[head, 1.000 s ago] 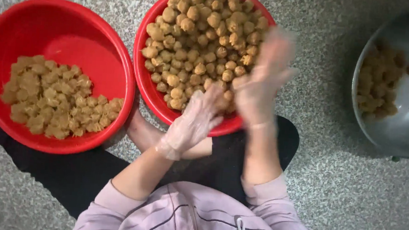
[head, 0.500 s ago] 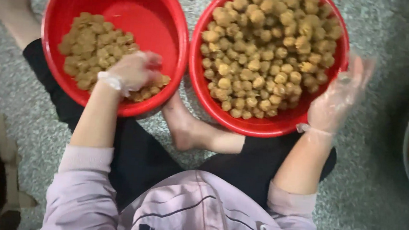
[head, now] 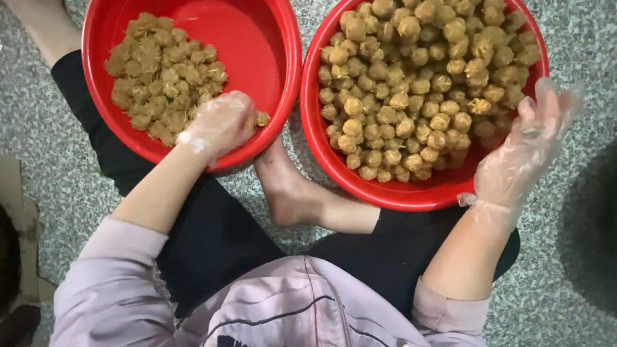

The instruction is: A person sitting on the floor is hand-rolling small pieces of dough into balls and placing them into a large red bowl.

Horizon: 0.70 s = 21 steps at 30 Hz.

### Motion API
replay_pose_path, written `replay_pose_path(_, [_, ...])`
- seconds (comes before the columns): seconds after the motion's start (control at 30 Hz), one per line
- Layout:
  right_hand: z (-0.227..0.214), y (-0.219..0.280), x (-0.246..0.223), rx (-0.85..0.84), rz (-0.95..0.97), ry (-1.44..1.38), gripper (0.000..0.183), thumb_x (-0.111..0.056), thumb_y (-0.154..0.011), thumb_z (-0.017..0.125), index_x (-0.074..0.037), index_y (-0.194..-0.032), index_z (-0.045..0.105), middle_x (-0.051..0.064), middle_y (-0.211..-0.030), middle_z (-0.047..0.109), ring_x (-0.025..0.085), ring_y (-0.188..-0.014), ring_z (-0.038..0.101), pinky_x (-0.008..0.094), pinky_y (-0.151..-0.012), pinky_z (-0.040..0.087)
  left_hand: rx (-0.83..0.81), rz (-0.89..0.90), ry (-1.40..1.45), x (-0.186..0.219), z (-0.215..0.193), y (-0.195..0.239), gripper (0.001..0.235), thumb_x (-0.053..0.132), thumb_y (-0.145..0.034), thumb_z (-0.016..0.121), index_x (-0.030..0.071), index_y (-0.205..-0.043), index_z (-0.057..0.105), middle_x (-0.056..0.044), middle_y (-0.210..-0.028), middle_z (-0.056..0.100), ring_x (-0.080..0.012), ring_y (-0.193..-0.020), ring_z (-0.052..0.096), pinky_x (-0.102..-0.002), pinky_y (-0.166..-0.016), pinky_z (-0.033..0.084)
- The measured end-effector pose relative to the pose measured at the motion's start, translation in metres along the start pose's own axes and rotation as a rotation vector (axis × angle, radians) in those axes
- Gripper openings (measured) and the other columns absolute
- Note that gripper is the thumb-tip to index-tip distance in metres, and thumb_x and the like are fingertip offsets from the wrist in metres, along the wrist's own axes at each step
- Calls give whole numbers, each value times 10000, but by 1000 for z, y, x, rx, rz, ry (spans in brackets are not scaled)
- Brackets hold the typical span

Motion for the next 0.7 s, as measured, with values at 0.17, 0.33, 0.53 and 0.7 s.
replay_pose_path(0.17, [38, 6, -53, -78, -147, 185, 550, -487, -1202, 194, -110, -1589, 298, 156, -1632, 388, 337, -1461, 519, 496, -1266, 464, 336, -52, 1123, 46, -45, 18, 338, -67, -869, 671, 5, -1136, 477, -166, -1093, 673, -206, -857, 703, -290, -755, 611])
replay_pose_path(0.33, [116, 21, -70, -44, 241, -166, 708, -165, -773, 704, -105, -1449, 504, 145, -1565, 372, 273, -1488, 315, 558, -1230, 116, -37, 132, 1650, 177, -44, 12, 646, 78, -854, 743, 40, -1443, 479, -94, -1114, 738, -178, -972, 753, -239, -816, 619])
replay_pose_path(0.53, [143, 84, -81, -540, -289, 511, 1186, -899, -629, 495, -184, -1568, 379, 130, -1692, 254, 417, -1591, 117, 778, -1196, 0, -361, -55, 2376, 209, -8, -17, 643, 559, -973, 386, 186, -1494, 439, -112, -1427, 516, -317, -1312, 512, -459, -987, 472])
replay_pose_path(0.7, [128, 47, -48, -457, -264, 854, 1135, -925, -797, 389, -134, -1608, 310, 116, -1682, 296, 403, -1563, 149, 802, -1211, -49, -262, 31, 2962, 223, 2, -7, 1006, 528, -832, 518, 191, -1694, 125, -179, -1689, 240, -518, -1507, 228, -707, -1217, 184])
Point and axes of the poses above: each hand's wrist, its own y-axis away from the middle knuckle, its own z-axis out of the palm, x = y × z, the point moved 3 cm from there along -y, towards the middle knuckle
